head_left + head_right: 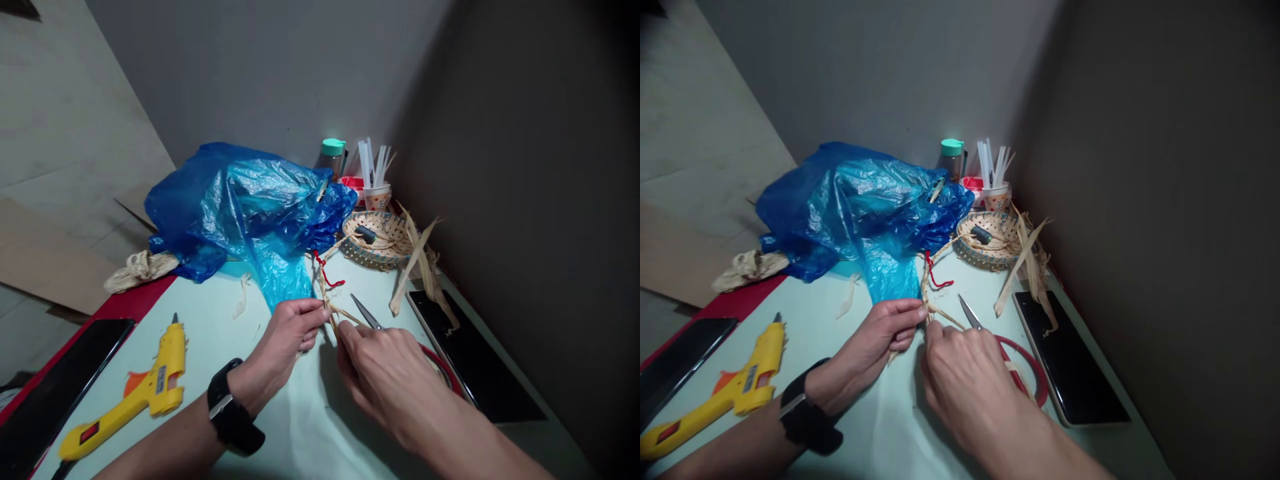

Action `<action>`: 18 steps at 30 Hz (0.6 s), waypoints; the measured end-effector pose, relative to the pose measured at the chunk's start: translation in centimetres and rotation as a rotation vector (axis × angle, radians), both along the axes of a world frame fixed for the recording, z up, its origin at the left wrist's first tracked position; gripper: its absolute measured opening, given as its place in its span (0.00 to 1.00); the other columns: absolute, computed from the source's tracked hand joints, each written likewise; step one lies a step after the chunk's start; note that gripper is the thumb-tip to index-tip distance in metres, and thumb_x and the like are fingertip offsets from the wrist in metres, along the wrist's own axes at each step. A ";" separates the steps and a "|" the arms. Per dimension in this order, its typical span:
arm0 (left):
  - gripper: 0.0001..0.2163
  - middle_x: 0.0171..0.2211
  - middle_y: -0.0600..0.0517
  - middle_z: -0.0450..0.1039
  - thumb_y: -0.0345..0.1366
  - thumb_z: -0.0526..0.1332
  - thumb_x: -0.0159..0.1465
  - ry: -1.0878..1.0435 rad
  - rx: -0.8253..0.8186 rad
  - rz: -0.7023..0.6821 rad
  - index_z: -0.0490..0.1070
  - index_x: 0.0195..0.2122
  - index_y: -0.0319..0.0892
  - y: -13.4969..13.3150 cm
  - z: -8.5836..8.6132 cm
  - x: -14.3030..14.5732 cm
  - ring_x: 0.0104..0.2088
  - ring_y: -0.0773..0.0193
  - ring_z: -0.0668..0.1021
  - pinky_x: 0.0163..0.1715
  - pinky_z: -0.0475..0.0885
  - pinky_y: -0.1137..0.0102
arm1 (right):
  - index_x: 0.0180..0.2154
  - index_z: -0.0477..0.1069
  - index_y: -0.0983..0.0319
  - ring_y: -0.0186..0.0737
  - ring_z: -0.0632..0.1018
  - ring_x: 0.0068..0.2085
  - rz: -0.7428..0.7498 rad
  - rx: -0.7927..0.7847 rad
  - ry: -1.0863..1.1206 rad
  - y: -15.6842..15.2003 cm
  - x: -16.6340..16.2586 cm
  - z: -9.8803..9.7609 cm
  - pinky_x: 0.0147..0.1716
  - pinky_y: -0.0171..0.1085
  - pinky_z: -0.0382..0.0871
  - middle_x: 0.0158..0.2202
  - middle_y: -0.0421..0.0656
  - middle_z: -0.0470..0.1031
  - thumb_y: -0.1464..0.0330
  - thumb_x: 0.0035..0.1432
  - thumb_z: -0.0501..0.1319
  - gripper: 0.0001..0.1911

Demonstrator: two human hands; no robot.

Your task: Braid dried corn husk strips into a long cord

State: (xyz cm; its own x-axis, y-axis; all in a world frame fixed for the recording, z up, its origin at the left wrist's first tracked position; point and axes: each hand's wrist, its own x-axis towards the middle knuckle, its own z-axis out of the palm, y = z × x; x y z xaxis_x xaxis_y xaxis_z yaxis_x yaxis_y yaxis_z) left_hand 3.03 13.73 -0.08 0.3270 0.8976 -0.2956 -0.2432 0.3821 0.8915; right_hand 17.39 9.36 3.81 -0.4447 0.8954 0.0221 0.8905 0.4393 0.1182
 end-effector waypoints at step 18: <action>0.03 0.23 0.58 0.54 0.30 0.61 0.56 -0.024 -0.007 -0.025 0.70 0.29 0.36 0.0 0.2 -0.1 0.19 0.77 0.50 0.18 0.42 0.74 | 0.34 0.64 0.62 0.45 0.75 0.19 -0.012 -0.041 -0.015 0.1 -0.2 0.0 0.20 0.39 0.40 0.21 0.42 0.73 0.74 0.57 0.52 0.04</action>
State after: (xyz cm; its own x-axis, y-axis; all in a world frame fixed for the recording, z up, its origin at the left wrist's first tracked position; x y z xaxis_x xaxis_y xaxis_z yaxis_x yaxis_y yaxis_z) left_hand 2.96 13.71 0.08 0.3561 0.8870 -0.2940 -0.2547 0.3949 0.8827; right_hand 17.19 9.42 3.77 -0.4338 0.9007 -0.0218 0.8940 0.4333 0.1138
